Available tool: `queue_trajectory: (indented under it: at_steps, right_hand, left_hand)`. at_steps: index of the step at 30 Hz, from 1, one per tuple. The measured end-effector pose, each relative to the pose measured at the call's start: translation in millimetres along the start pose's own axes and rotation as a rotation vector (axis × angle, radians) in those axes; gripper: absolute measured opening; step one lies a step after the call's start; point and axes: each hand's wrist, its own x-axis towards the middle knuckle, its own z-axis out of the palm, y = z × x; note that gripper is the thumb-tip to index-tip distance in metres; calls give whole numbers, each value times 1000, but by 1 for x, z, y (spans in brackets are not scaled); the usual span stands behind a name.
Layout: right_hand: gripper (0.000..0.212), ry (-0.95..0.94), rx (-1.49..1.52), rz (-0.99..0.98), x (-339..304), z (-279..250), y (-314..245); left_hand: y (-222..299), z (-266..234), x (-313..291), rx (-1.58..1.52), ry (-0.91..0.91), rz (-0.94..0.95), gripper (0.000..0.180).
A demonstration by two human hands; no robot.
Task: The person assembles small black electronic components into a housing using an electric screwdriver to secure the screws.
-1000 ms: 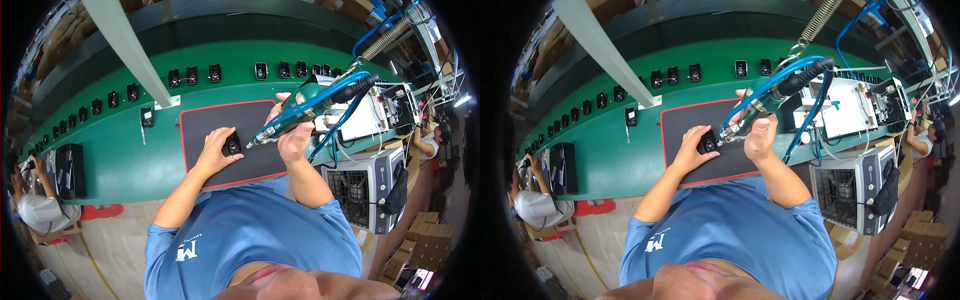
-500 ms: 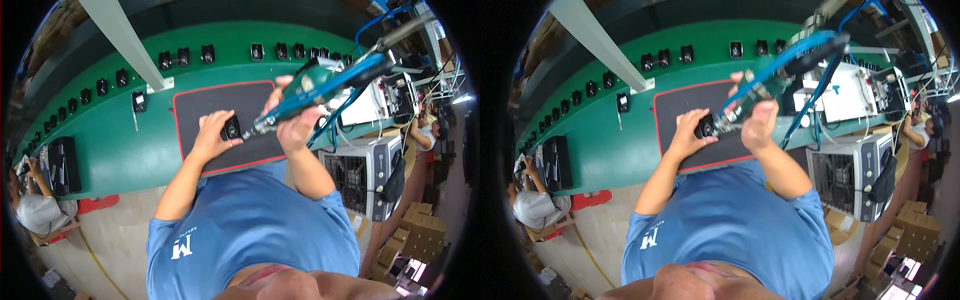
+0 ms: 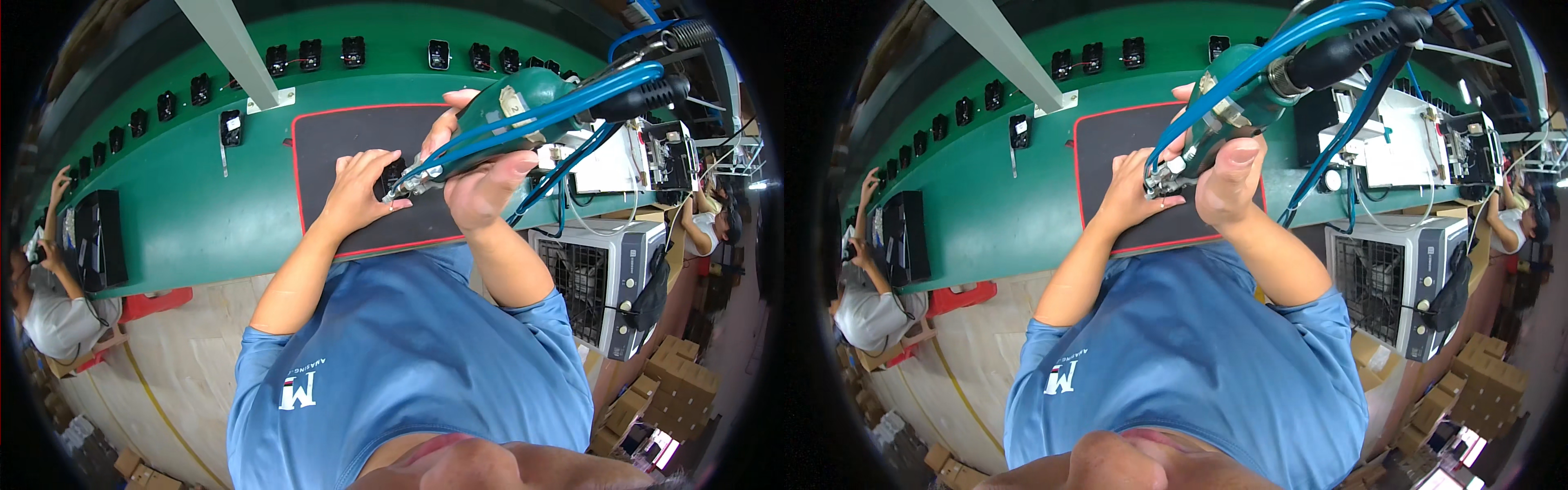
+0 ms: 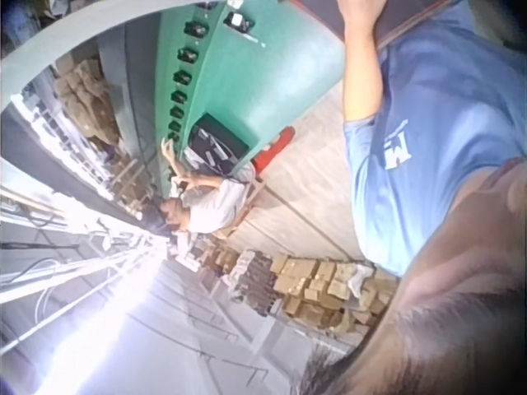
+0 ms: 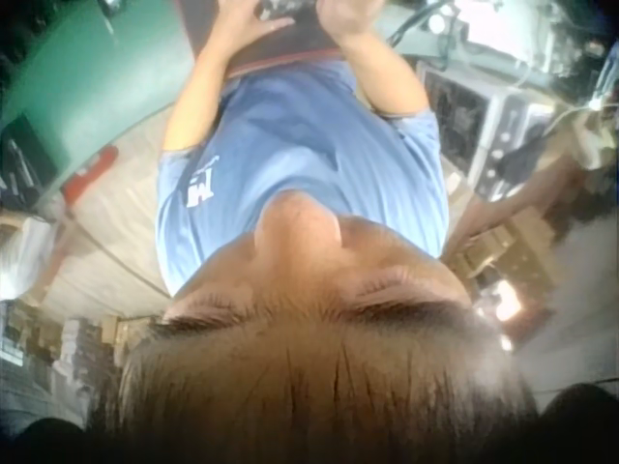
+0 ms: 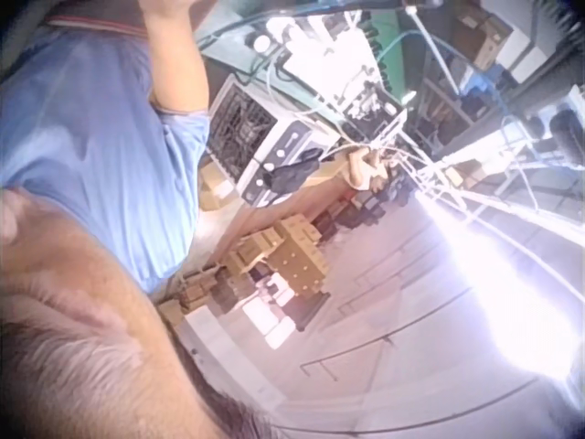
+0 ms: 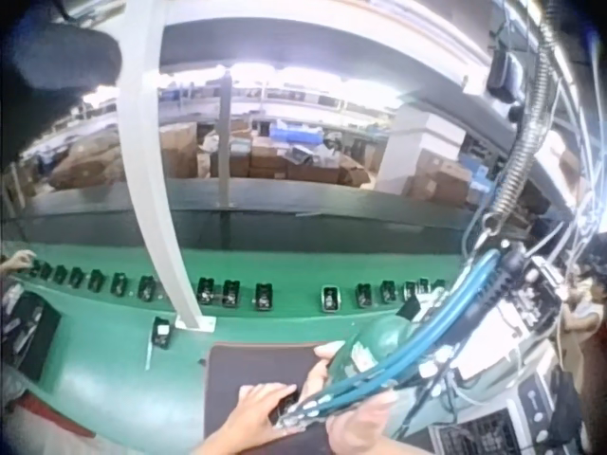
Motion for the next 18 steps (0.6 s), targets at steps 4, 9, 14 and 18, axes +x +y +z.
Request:
queue_trajectory:
  at_steps: [4, 9, 14, 18]
  right_hand:
    - [106, 28, 53, -5, -3, 1, 3]
    - [106, 32, 26, -18, 0, 2, -2]
    - [106, 19, 36, 12, -1, 0, 0]
    - [105, 25, 30, 20, -2, 2, 2]
  left_hand:
    - [3, -2, 0, -8, 28, -4, 84]
    - [2, -2, 1, -2, 44, 3, 84]
    - [3, -3, 2, 2, 54, 10, 84]
    - [-1, 0, 2, -10, 26, -3, 83]
